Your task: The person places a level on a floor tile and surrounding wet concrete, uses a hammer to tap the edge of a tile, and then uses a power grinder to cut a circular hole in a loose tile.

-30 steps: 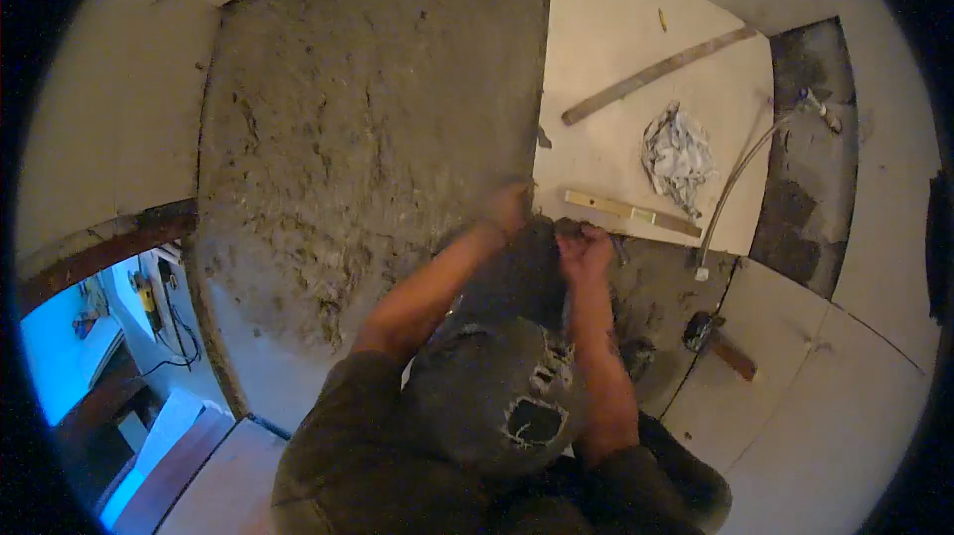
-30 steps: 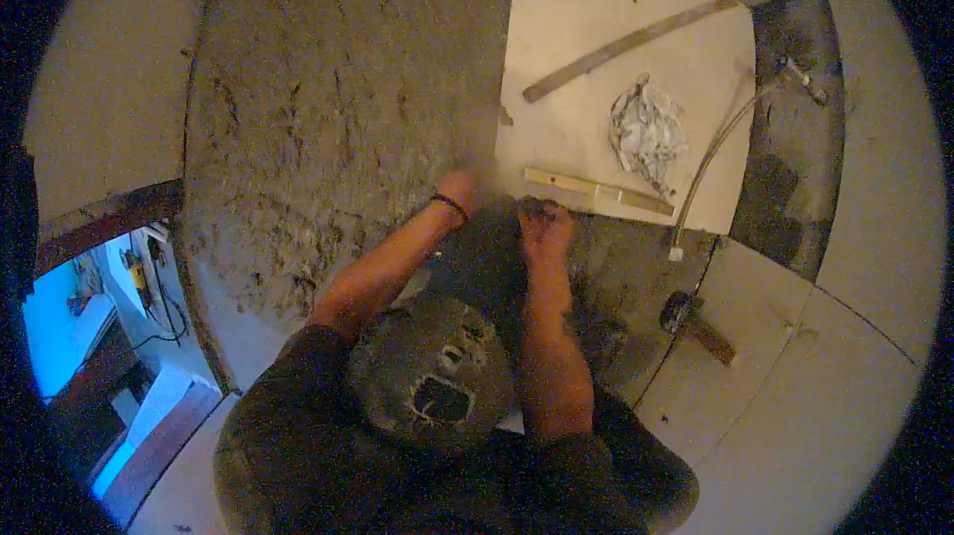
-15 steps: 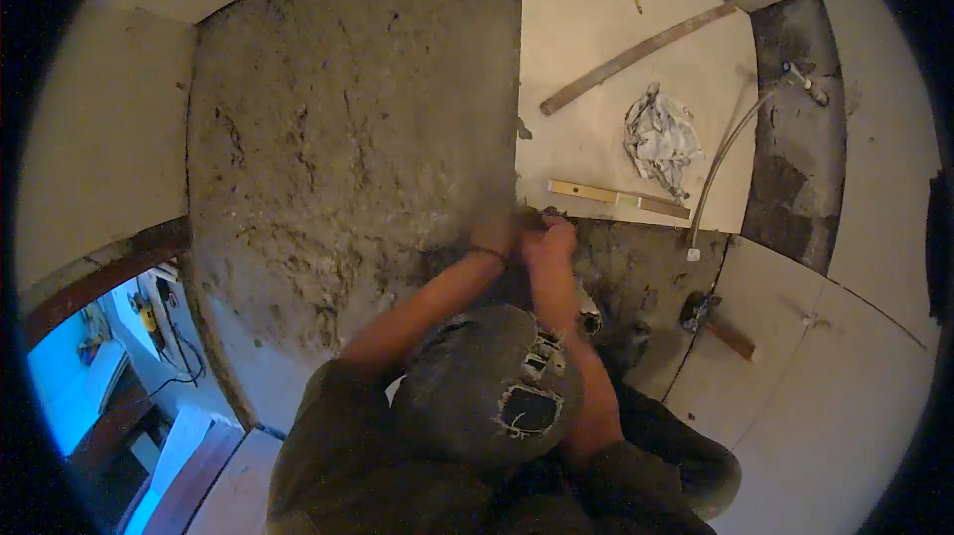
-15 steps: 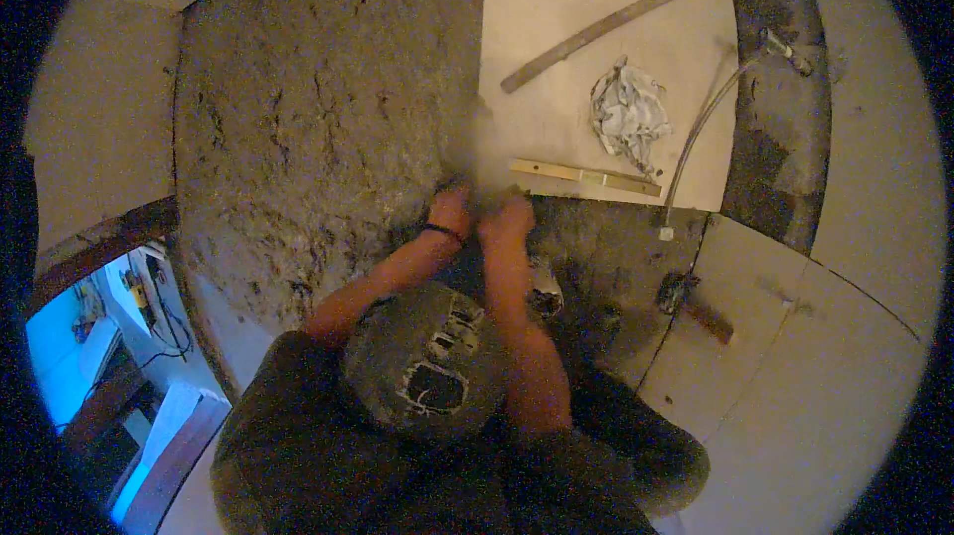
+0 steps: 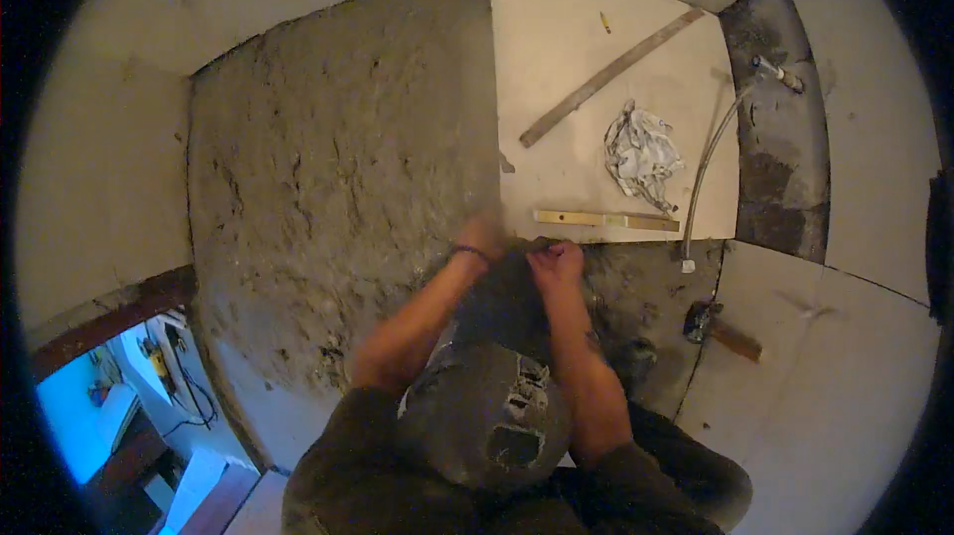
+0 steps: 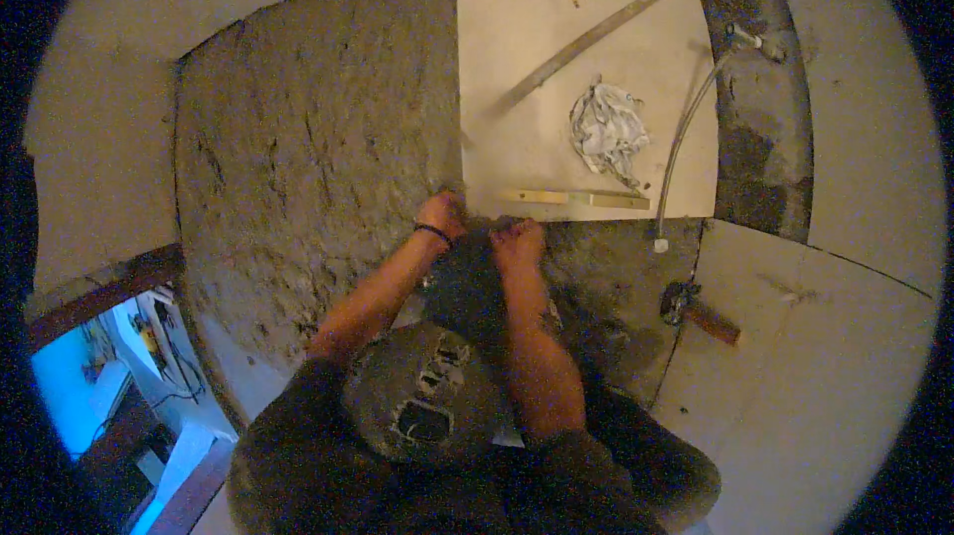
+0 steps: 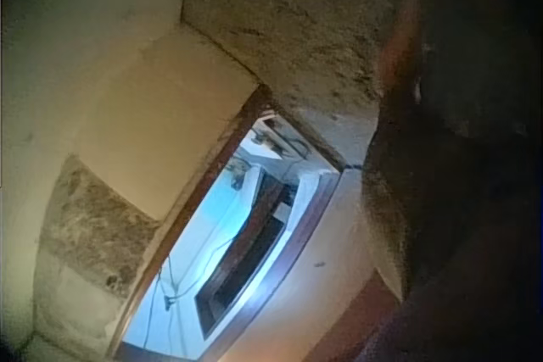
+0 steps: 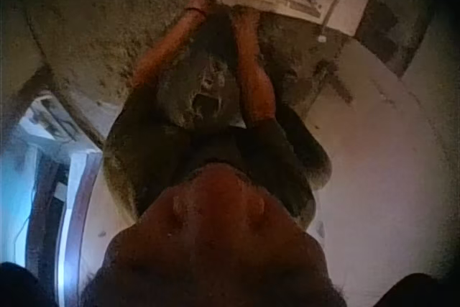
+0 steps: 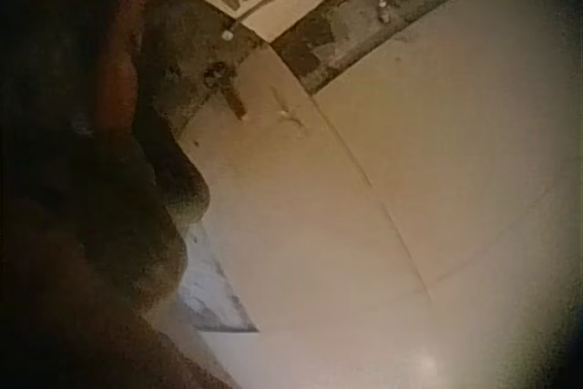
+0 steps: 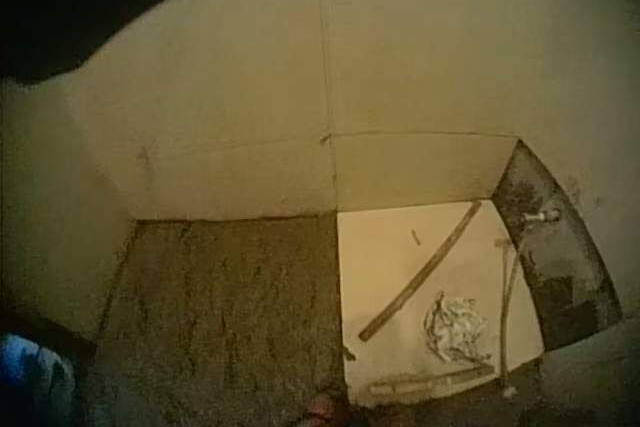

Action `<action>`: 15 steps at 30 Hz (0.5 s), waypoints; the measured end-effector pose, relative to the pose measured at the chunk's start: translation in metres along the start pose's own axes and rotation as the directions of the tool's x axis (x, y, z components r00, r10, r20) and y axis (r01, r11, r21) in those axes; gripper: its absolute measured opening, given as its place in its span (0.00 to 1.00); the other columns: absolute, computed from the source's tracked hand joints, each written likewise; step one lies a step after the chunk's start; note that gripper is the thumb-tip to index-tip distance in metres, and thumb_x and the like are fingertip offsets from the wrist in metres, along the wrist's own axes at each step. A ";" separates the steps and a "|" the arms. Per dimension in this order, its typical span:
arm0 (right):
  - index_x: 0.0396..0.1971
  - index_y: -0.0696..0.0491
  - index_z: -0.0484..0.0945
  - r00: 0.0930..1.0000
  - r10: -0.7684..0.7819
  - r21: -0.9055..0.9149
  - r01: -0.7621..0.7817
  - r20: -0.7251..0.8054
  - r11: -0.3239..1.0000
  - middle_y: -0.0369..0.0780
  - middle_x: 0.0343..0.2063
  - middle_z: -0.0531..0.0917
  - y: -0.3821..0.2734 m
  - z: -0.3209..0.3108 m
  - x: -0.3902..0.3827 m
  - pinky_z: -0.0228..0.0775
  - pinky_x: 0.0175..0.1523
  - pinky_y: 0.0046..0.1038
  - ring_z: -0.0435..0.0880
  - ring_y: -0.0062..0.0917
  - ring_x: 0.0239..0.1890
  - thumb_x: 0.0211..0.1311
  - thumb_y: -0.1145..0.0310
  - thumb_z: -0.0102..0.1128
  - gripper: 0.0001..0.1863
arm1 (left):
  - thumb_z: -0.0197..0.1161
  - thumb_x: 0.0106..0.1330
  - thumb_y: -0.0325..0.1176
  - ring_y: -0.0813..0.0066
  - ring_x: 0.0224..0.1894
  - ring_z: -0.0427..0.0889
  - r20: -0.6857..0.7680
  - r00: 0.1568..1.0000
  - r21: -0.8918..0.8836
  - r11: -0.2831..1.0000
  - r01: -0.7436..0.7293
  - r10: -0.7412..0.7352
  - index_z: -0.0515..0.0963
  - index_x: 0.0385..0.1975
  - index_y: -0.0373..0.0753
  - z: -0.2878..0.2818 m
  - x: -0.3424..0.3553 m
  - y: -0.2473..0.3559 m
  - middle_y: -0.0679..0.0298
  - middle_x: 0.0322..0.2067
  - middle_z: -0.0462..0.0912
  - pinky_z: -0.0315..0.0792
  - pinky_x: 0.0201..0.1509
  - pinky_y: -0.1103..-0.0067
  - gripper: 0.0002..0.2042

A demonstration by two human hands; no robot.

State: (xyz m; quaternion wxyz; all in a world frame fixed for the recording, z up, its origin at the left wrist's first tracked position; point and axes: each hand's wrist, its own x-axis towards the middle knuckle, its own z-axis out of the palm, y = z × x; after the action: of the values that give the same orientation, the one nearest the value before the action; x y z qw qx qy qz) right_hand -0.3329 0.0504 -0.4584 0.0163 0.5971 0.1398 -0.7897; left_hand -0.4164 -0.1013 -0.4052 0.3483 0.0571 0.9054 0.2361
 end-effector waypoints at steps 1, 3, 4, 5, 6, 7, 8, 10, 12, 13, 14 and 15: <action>0.26 0.52 0.67 1.000 -0.009 0.014 0.009 0.004 1.000 0.44 0.33 0.74 -0.006 0.013 -0.017 0.63 0.52 0.49 0.72 0.39 0.40 0.43 0.69 0.47 0.07 | 0.64 0.50 0.46 0.53 0.44 0.78 0.026 1.000 0.017 1.000 -0.009 0.009 0.75 0.44 0.39 -0.007 -0.001 0.008 0.52 0.41 0.80 0.72 0.48 0.67 0.23; 0.25 0.52 0.67 0.990 -0.110 -0.041 0.114 0.093 0.993 0.44 0.33 0.73 -0.012 0.015 -0.043 0.61 0.54 0.50 0.73 0.38 0.37 0.47 0.68 0.48 0.05 | 0.63 0.51 0.42 0.53 0.44 0.78 0.059 0.998 0.060 0.998 -0.011 0.008 0.75 0.45 0.38 0.000 -0.003 0.012 0.51 0.41 0.79 0.72 0.47 0.67 0.22; 0.25 0.52 0.67 0.991 -0.125 -0.021 0.126 0.054 0.992 0.44 0.33 0.73 -0.011 -0.001 -0.038 0.61 0.54 0.50 0.73 0.38 0.37 0.47 0.68 0.48 0.05 | 0.63 0.51 0.42 0.53 0.44 0.78 0.101 0.995 0.063 0.998 -0.033 0.027 0.75 0.45 0.38 0.019 0.001 0.003 0.51 0.41 0.79 0.72 0.47 0.67 0.22; 0.24 0.52 0.67 0.906 -0.289 -0.380 0.397 0.310 0.836 0.43 0.31 0.73 -0.011 -0.020 -0.025 0.62 0.51 0.50 0.72 0.37 0.36 0.48 0.69 0.48 0.04 | 0.62 0.52 0.41 0.54 0.42 0.79 0.133 0.988 -0.186 0.977 0.105 -0.081 0.76 0.44 0.37 0.038 0.008 -0.016 0.51 0.39 0.80 0.73 0.46 0.67 0.21; 0.24 0.52 0.68 0.944 -0.138 -0.286 0.227 0.300 0.931 0.42 0.29 0.73 -0.004 -0.002 -0.045 0.65 0.47 0.48 0.72 0.35 0.33 0.50 0.69 0.48 0.03 | 0.62 0.52 0.40 0.54 0.41 0.79 0.143 0.977 -0.298 0.934 0.196 -0.159 0.76 0.44 0.37 0.038 0.006 -0.039 0.51 0.38 0.80 0.73 0.45 0.66 0.20; 0.24 0.53 0.69 0.961 0.003 -0.188 0.052 0.278 0.981 0.41 0.26 0.73 -0.003 0.018 -0.069 0.67 0.42 0.47 0.71 0.33 0.31 0.51 0.70 0.47 0.03 | 0.62 0.53 0.40 0.54 0.41 0.79 0.157 0.962 -0.412 0.870 0.270 -0.224 0.76 0.43 0.37 0.038 0.005 -0.057 0.51 0.38 0.80 0.73 0.44 0.66 0.19; 0.24 0.53 0.69 0.964 -0.051 -0.158 0.094 0.260 0.983 0.41 0.26 0.73 -0.017 -0.008 -0.060 0.67 0.42 0.47 0.71 0.33 0.31 0.51 0.70 0.47 0.03 | 0.60 0.55 0.41 0.54 0.39 0.79 0.051 0.987 -0.333 0.929 0.163 -0.155 0.77 0.42 0.37 0.046 -0.004 -0.043 0.51 0.36 0.80 0.73 0.42 0.65 0.18; 0.23 0.53 0.69 0.868 -0.295 -0.583 0.488 0.399 0.650 0.40 0.25 0.72 -0.028 -0.049 -0.040 0.69 0.37 0.42 0.71 0.33 0.30 0.52 0.70 0.47 0.04 | 0.58 0.57 0.42 0.53 0.38 0.79 -0.061 0.997 -0.232 0.972 0.040 -0.055 0.77 0.40 0.36 0.048 -0.027 -0.036 0.51 0.34 0.80 0.73 0.40 0.64 0.17; 0.22 0.53 0.69 0.897 -0.389 -0.575 0.436 0.211 0.693 0.39 0.24 0.72 -0.020 -0.014 -0.071 0.69 0.35 0.37 0.70 0.31 0.28 0.52 0.70 0.48 0.04 | 0.55 0.60 0.45 0.52 0.36 0.79 -0.342 0.928 0.104 0.987 -0.120 0.149 0.78 0.38 0.36 0.035 -0.045 -0.067 0.48 0.32 0.80 0.72 0.39 0.63 0.18; 0.22 0.53 0.69 0.922 -0.381 -0.495 0.362 0.067 0.790 0.39 0.24 0.72 -0.022 -0.007 -0.077 0.68 0.34 0.36 0.70 0.31 0.28 0.51 0.70 0.48 0.04 | 0.55 0.60 0.45 0.52 0.36 0.79 -0.345 0.926 0.110 0.986 -0.124 0.155 0.78 0.38 0.36 0.027 -0.047 -0.053 0.48 0.32 0.80 0.72 0.39 0.63 0.18; 0.21 0.53 0.69 0.926 -0.367 -0.383 0.309 -0.087 0.871 0.39 0.24 0.71 -0.025 -0.003 -0.080 0.68 0.34 0.35 0.70 0.30 0.27 0.51 0.70 0.48 0.04 | 0.54 0.61 0.44 0.51 0.36 0.79 -0.408 0.911 -0.084 0.996 0.026 -0.058 0.77 0.37 0.35 0.018 -0.051 -0.027 0.47 0.33 0.79 0.71 0.40 0.63 0.17; 0.21 0.52 0.70 0.845 -0.533 -0.845 0.304 0.027 0.440 0.39 0.23 0.71 -0.031 -0.014 -0.060 0.66 0.32 0.33 0.69 0.28 0.27 0.51 0.69 0.49 0.04 | 0.52 0.63 0.43 0.50 0.37 0.78 -0.432 0.861 -0.280 0.947 0.155 -0.268 0.77 0.37 0.35 0.011 -0.052 -0.006 0.46 0.33 0.78 0.71 0.41 0.62 0.16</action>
State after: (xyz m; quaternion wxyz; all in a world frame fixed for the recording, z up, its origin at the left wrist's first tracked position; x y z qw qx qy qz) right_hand -0.3083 0.0753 -0.3985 0.0781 0.5559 0.6367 -0.5287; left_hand -0.3699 -0.1159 -0.3839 0.1498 -0.1432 0.9283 0.3088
